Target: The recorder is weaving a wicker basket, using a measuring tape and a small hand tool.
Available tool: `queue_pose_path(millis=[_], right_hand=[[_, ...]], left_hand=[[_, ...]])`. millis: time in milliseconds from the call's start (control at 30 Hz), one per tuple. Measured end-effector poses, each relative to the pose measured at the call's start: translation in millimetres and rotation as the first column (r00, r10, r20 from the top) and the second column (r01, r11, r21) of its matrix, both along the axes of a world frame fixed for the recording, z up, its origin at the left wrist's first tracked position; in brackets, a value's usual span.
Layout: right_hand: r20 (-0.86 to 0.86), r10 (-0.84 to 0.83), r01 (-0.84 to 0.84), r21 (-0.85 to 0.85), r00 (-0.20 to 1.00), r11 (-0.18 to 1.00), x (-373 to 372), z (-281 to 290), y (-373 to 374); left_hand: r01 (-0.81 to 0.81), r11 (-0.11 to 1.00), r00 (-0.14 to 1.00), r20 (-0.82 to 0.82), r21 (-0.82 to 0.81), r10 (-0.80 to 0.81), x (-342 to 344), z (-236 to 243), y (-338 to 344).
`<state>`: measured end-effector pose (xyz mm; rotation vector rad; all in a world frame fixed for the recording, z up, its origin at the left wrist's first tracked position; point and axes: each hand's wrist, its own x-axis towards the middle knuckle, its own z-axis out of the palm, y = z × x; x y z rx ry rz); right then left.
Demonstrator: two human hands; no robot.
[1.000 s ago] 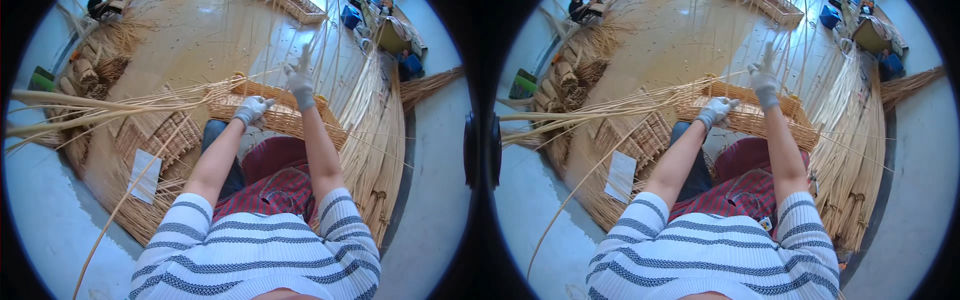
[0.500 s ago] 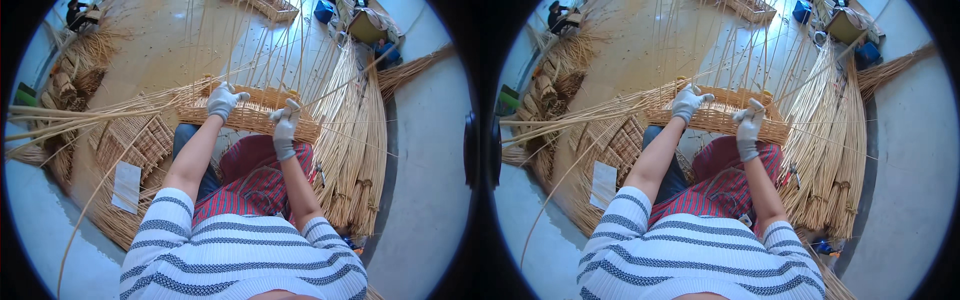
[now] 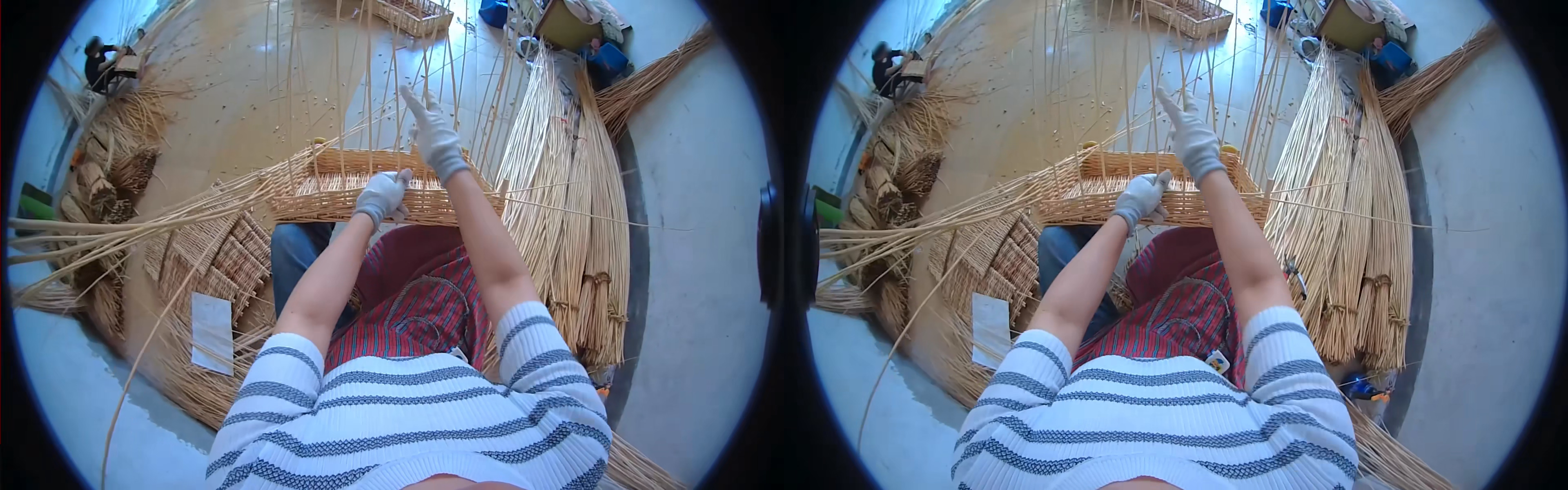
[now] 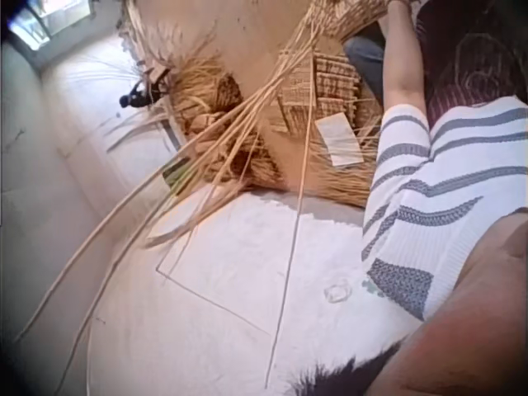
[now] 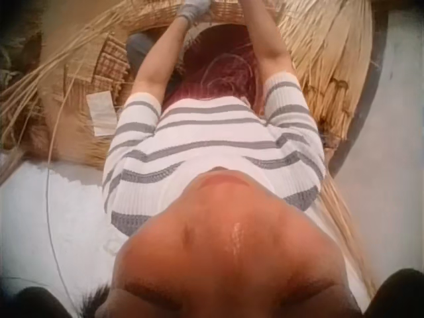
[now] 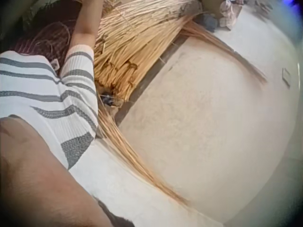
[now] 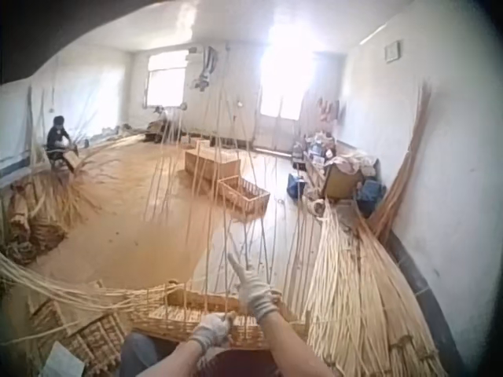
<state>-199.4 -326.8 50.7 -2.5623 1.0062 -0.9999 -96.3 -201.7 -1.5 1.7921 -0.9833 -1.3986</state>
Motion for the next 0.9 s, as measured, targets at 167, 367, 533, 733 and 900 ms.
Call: queue_pose_path(millis=[167, 367, 533, 733, 900], right_hand=[[0.839, -0.165, -0.423, 0.419, 0.518, 0.804, -89.8, -69.2, 38.5], [0.766, -0.418, -0.232, 0.575, 0.489, 0.784, -95.3, -70.9, 65.4], [0.71, -0.421, -0.35, 0.668, 0.565, 0.657, -123.3, -57.7, 81.2], [0.66, -0.672, -0.237, 0.75, 0.336, 0.617, -165.1, -83.7, 93.5], [0.423, -0.13, -0.008, 0.309, 0.897, 0.951, -114.7, -40.4, 17.5]], left_hand=[[0.042, 0.999, 0.996, -0.078, -0.019, -0.044, 17.1, -10.4, 1.2], [0.041, 0.969, 0.867, 0.492, -0.243, 0.087, 25.5, 11.6, -38.3], [-0.16, 0.949, 0.826, 0.489, -0.273, 0.28, -0.6, 24.0, -19.4], [-0.063, 0.921, 0.998, -0.027, -0.385, 0.058, -57.6, 19.8, -12.3], [0.138, 0.964, 0.952, 0.3, -0.229, -0.066, -76.0, -41.6, -51.8]])
